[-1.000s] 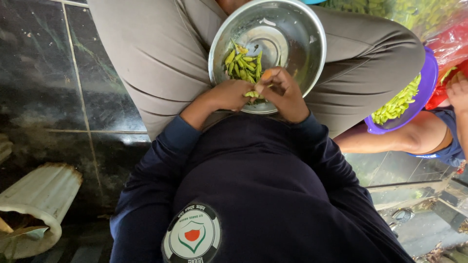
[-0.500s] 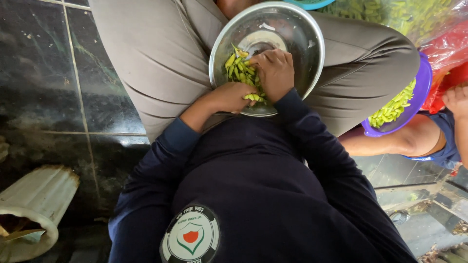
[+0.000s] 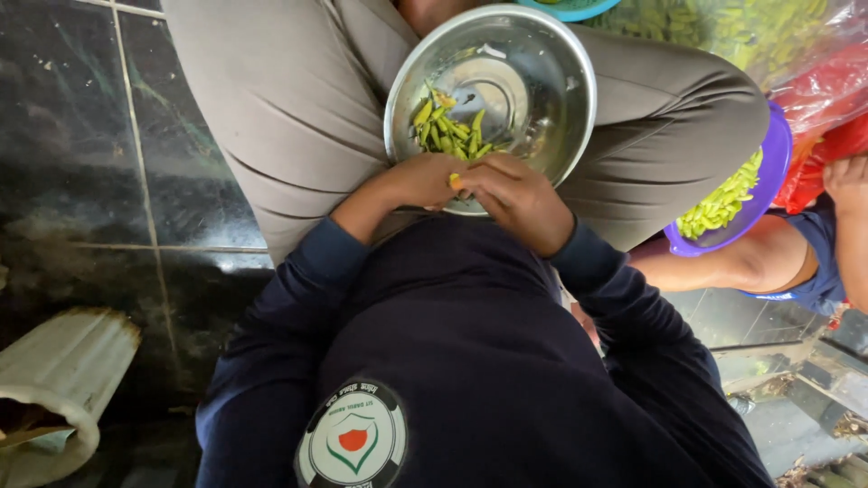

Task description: A person sitting on the floor sorts green chilies by picking them from a pile and placing them into a metal bowl.

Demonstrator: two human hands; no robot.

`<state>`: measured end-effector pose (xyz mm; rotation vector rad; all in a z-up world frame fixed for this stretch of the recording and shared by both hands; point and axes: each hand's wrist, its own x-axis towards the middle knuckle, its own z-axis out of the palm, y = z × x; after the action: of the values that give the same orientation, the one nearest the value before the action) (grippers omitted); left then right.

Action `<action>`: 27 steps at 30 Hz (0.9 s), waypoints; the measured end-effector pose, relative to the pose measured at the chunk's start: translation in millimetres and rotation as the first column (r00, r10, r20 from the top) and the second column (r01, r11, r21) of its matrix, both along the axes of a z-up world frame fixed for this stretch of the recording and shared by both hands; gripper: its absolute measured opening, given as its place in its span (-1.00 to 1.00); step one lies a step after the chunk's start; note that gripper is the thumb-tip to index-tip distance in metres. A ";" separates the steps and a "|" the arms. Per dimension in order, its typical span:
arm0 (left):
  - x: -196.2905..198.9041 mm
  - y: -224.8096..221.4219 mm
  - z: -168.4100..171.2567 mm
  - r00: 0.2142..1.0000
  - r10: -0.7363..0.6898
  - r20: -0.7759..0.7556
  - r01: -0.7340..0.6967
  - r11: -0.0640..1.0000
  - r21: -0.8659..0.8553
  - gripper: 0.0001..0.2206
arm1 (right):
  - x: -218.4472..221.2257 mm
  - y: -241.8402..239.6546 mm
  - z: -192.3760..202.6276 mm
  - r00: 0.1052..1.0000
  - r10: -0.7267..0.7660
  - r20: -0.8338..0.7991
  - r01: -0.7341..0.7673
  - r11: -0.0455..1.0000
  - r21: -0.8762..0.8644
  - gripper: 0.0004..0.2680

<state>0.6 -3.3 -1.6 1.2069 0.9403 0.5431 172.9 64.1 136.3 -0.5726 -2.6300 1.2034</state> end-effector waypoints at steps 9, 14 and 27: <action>0.2 -3.7 -6.0 0.998 0.000 -0.057 0.001 1.000 0.017 -0.84 | -6.2 -6.6 5.9 0.996 -0.089 0.013 0.089 0.996 -0.012 -0.85; 2.6 -2.4 -5.4 0.990 0.013 -0.138 -0.008 0.999 0.033 -0.86 | -3.2 -19.2 -6.5 0.981 -0.186 0.050 0.181 0.979 0.090 -0.89; 15.1 -2.1 -37.8 0.985 0.147 -0.087 -0.121 0.961 0.249 -0.84 | -22.3 -13.7 4.5 0.994 0.064 0.094 -0.101 0.876 0.472 -0.94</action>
<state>15.7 -5.4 -39.4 1.4089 1.0737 0.7254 150.6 50.4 140.8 -0.4185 -2.8865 0.5109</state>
